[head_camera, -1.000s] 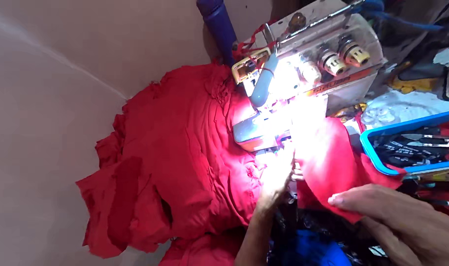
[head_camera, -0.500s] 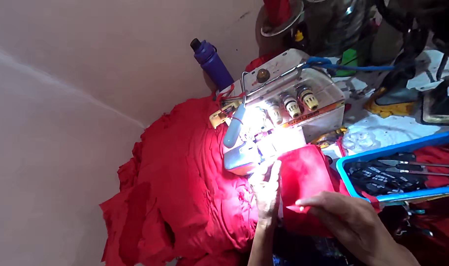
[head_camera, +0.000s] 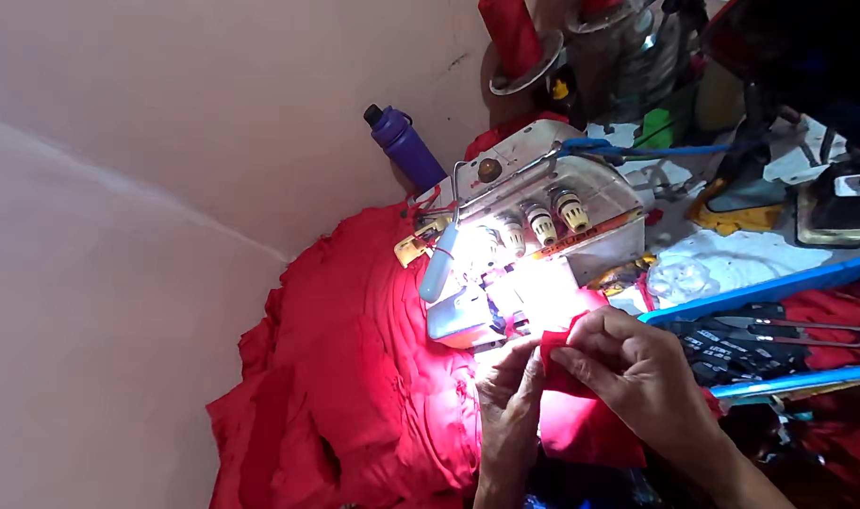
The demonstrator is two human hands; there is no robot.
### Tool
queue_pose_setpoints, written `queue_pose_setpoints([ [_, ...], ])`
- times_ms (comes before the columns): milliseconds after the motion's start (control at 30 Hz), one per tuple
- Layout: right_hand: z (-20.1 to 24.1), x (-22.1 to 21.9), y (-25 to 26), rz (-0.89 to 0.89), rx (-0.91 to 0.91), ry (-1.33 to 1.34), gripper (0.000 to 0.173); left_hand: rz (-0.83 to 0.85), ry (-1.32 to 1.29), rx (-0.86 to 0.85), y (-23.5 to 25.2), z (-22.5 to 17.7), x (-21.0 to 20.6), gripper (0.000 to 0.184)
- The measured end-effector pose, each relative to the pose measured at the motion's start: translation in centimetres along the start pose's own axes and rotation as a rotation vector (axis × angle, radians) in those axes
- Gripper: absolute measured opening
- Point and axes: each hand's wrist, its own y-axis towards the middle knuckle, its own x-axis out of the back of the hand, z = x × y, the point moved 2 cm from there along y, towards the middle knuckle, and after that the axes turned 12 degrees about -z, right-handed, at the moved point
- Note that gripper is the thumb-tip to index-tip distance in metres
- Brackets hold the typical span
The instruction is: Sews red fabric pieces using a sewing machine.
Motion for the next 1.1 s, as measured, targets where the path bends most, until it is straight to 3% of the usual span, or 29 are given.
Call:
queue_pose_setpoints([
  [133,0.1,-0.3,-0.3,-0.017,-0.005,0.006,0.014,-0.013,0.004,-0.013,-0.7,-0.5,0.3,0.020],
  [233,0.9,-0.6,-0.9,0.021,-0.021,0.001,0.017,0.046,0.105,-0.159,-0.9,-0.9,1.4,0.017],
  [500,3.1,-3.1,-2.1,0.531,-0.135,0.259,0.028,0.249,0.461,-0.499,-0.1,-7.2,6.2,0.019],
  [633,3.4,-5.3,-3.2,0.581,-0.204,0.301,0.025,0.252,0.470,-0.510,0.2,-8.5,9.3,0.019],
  [800,3.6,-7.7,-4.0,0.642,-0.144,0.184,0.018,0.213,0.431,-0.500,0.1,-8.7,12.5,0.020],
  [1000,2.8,-10.1,-5.4,0.641,-0.073,0.131,0.022,0.134,0.388,-0.525,0.2,-8.6,14.7,0.020],
  [1100,2.7,-10.8,-5.7,0.630,-0.095,0.161,0.016,0.136,0.395,-0.561,0.6,-8.4,15.1,0.020],
])
